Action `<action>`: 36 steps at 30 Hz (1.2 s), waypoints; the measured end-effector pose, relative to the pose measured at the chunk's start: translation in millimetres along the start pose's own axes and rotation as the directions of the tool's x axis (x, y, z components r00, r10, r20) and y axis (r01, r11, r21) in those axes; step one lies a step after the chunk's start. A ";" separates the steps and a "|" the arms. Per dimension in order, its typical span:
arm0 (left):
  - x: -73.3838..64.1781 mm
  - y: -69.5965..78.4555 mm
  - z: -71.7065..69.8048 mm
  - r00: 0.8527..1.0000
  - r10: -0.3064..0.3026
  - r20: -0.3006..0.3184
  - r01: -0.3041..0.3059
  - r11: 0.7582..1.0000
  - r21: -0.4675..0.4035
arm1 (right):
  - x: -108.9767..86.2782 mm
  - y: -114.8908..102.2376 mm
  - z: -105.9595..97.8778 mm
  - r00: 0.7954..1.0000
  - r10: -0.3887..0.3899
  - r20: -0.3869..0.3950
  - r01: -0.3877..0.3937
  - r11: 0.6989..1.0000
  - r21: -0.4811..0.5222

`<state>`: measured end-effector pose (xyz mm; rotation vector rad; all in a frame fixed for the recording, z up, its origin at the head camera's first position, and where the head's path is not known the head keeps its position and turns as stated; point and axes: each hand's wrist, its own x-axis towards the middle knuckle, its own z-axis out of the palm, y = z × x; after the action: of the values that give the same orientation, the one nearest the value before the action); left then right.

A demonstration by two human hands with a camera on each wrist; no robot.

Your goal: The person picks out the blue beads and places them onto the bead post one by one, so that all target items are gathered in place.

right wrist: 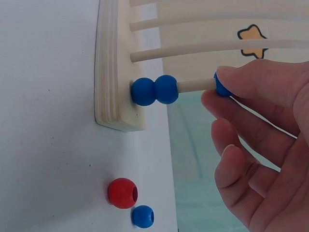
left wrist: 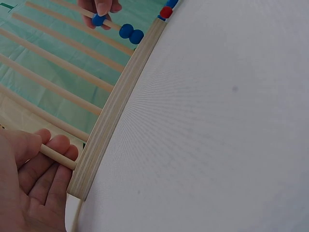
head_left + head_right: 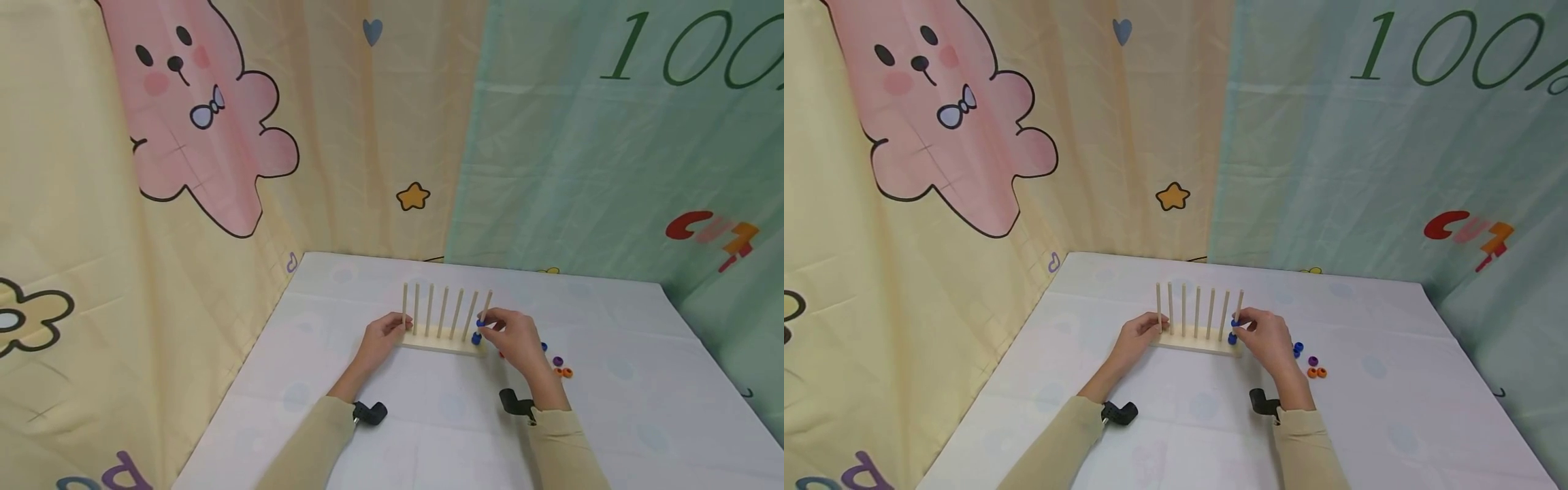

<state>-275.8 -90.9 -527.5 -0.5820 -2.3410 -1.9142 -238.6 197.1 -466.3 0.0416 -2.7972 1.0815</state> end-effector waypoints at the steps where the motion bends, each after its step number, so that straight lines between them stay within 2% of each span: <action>1: -1.3 5.0 -0.8 1.000 0.002 0.007 -0.002 1.000 -0.002 | 0.4 1.2 1.2 1.000 -0.007 -0.002 0.007 1.000 -0.008; 5: -6.9 20.5 -4.0 1.000 0.005 0.019 -0.005 1.000 -0.008 | 1.3 5.8 5.3 1.000 -0.030 -0.005 0.029 0.999 -0.035; 8: -9.0 23.8 -4.5 1.000 0.004 0.014 -0.004 1.000 -0.005 | 1.7 9.2 7.8 0.999 -0.040 0.002 0.040 0.998 -0.041; 17: -8.9 21.3 -4.7 1.000 0.006 0.011 -0.005 1.000 -0.010 | 3.5 18.5 14.6 0.997 -0.068 0.022 0.069 0.995 -0.069; 24: -8.8 19.8 -5.1 0.999 0.031 0.024 -0.031 0.999 -0.021 | 2.5 17.1 15.6 0.998 -0.060 0.034 0.062 0.997 -0.055; 36: -7.7 22.2 -4.5 0.999 0.052 0.013 -0.052 0.999 0.010 | 5.8 16.3 15.4 0.998 -0.040 0.046 0.043 0.997 -0.058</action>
<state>-262.3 -93.7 -508.0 -0.6502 -2.3177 -1.8811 -247.5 199.0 -487.7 0.1187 -2.8522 1.0005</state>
